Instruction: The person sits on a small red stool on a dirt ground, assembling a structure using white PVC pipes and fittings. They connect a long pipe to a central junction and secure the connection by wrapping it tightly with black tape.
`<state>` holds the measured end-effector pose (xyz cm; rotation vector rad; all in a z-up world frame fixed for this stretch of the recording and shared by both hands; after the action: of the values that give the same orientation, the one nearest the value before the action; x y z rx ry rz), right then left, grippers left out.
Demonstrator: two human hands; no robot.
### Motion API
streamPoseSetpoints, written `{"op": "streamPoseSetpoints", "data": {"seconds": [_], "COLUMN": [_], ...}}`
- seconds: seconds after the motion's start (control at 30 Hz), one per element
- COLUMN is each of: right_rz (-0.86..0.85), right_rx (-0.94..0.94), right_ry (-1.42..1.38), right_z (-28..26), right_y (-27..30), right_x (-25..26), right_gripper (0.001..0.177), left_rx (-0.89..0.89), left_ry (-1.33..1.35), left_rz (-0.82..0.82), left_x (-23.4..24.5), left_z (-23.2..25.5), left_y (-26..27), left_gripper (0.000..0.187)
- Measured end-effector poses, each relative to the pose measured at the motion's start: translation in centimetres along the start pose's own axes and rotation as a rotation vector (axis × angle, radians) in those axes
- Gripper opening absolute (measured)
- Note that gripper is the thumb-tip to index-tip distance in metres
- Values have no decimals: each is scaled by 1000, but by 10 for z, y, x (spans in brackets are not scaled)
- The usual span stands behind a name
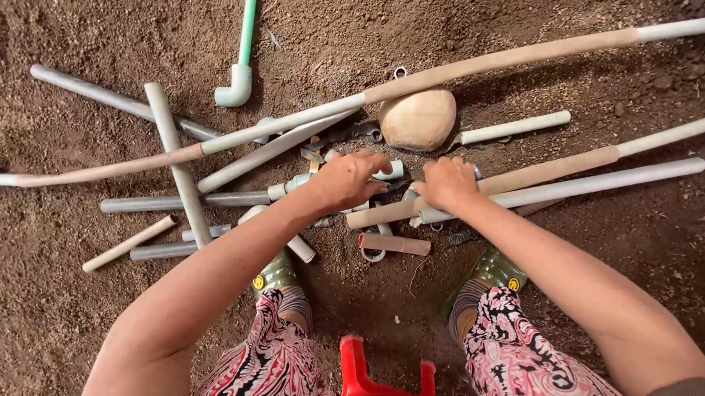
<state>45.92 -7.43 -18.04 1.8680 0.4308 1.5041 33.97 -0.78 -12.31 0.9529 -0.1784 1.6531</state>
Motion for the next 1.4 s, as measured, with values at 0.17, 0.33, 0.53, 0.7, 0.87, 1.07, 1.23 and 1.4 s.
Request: {"op": "streamPoseSetpoints", "data": {"seconds": [0.17, 0.33, 0.53, 0.7, 0.87, 1.07, 1.23, 1.4], "right_rz": [-9, -90, -374, -396, -319, -160, 21, -36], "right_rx": [42, -32, 80, 110, 87, 106, 55, 142], "right_ry": [-154, -691, -1581, -1589, -1552, -1284, -943, -632], "right_z": [5, -1, -27, -41, -33, -11, 5, -19], "right_y": [-23, 11, 34, 51, 52, 42, 32, 33], "right_x": [-28, 31, 71, 87, 82, 86, 97, 105], "right_gripper": [21, 12, 11, 19, 21, 24, 14, 15], "left_rx": [-20, 2, -8, -109, -22, 64, 53, -207], "left_ry": [-9, -31, 84, 439, 511, 571, 487, 385], "left_rz": [-10, 13, 186, 477, 541, 552, 521, 560], "left_x": [-14, -8, 22, 33, 35, 29, 13, 44], "left_z": [-8, -6, 15, 10, -9, -27, -41, 15], "left_y": [-5, -5, 0, 4, 9, 19, 12, 25], "left_gripper": [29, 23, 76, 45, 12, 9, 13, 57]}}
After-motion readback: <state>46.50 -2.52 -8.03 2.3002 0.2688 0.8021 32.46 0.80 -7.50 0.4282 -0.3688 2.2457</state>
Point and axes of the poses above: each hand's wrist, its own y-axis away from the middle knuckle, its own x-axis out of the back of the hand, z = x × y, the point moved 9 cm from there along -y, towards the middle knuckle, and after that the axes turned 1 degree about -x, right-handed, at the moved point
